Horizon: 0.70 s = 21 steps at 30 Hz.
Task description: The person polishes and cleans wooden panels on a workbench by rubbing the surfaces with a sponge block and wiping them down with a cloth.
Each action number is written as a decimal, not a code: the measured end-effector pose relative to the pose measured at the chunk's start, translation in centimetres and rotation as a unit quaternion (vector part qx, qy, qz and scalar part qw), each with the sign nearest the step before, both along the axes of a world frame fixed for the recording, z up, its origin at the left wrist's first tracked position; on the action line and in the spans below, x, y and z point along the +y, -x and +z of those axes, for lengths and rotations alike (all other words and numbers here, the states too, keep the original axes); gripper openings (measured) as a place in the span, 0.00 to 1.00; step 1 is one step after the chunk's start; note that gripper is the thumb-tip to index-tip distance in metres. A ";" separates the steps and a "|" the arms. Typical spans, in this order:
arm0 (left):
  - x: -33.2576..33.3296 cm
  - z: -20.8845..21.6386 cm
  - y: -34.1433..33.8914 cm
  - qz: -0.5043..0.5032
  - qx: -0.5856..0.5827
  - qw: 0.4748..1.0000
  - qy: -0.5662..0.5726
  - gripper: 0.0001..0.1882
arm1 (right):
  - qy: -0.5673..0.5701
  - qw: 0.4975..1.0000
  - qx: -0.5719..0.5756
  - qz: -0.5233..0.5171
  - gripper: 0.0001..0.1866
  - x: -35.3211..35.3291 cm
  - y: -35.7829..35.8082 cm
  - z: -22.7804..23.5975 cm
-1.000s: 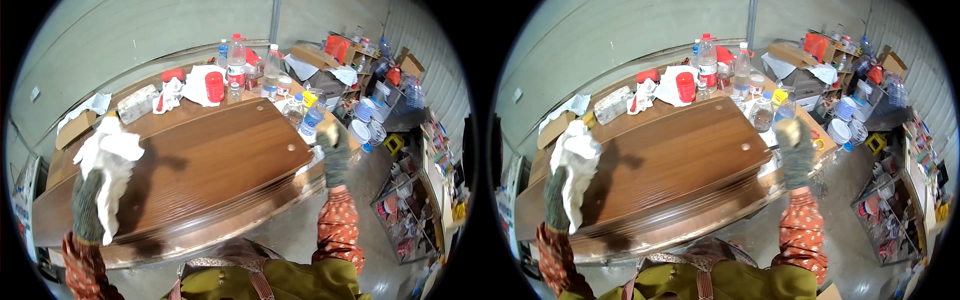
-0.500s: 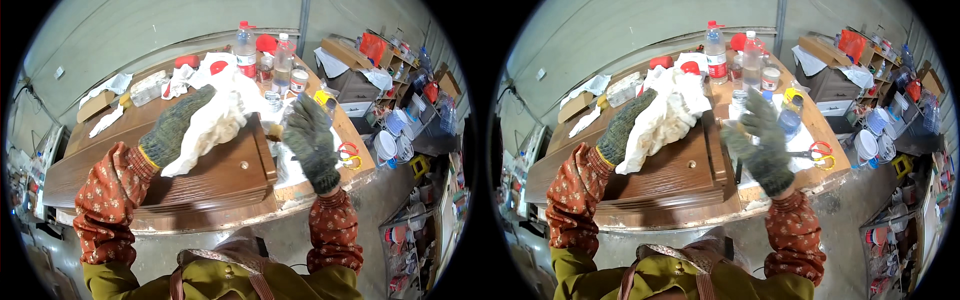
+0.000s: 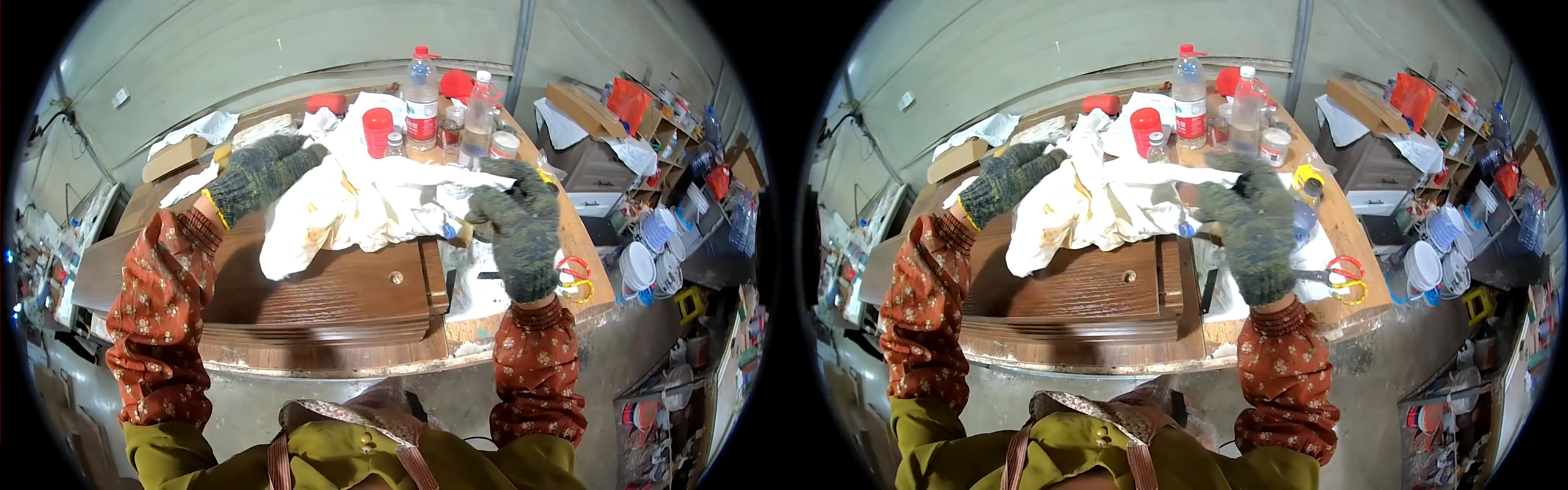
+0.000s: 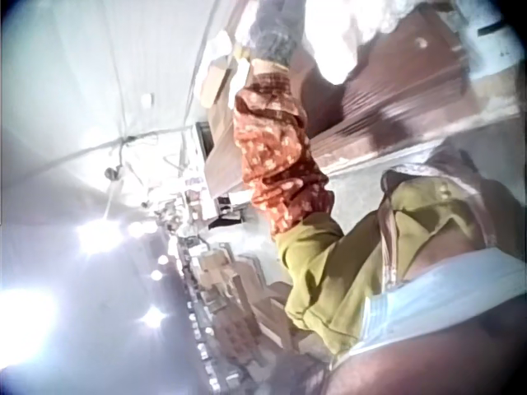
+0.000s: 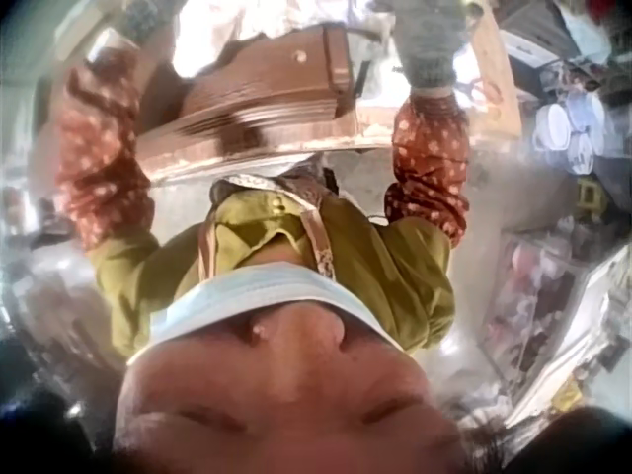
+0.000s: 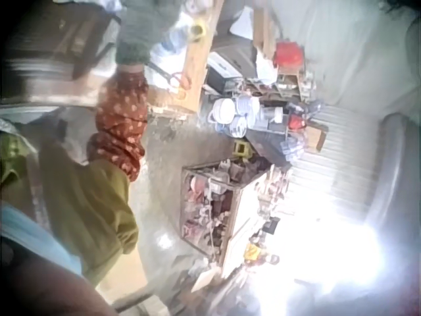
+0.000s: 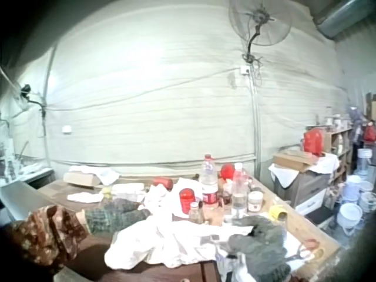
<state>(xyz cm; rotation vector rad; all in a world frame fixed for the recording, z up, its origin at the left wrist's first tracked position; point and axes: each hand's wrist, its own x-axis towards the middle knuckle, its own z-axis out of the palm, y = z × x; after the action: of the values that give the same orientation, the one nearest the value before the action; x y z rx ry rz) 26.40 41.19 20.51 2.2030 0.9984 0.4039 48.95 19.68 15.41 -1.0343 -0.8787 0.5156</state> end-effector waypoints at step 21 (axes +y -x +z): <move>-2.3 2.4 0.1 -0.043 -0.139 0.989 0.020 0.34 | 0.020 0.979 -0.102 0.178 0.27 4.4 0.3 -0.8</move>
<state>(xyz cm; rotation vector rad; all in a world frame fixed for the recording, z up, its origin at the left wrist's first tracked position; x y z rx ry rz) 26.30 38.86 22.88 2.0746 0.7527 0.6249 48.61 24.12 14.61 -0.9814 -1.2521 0.7369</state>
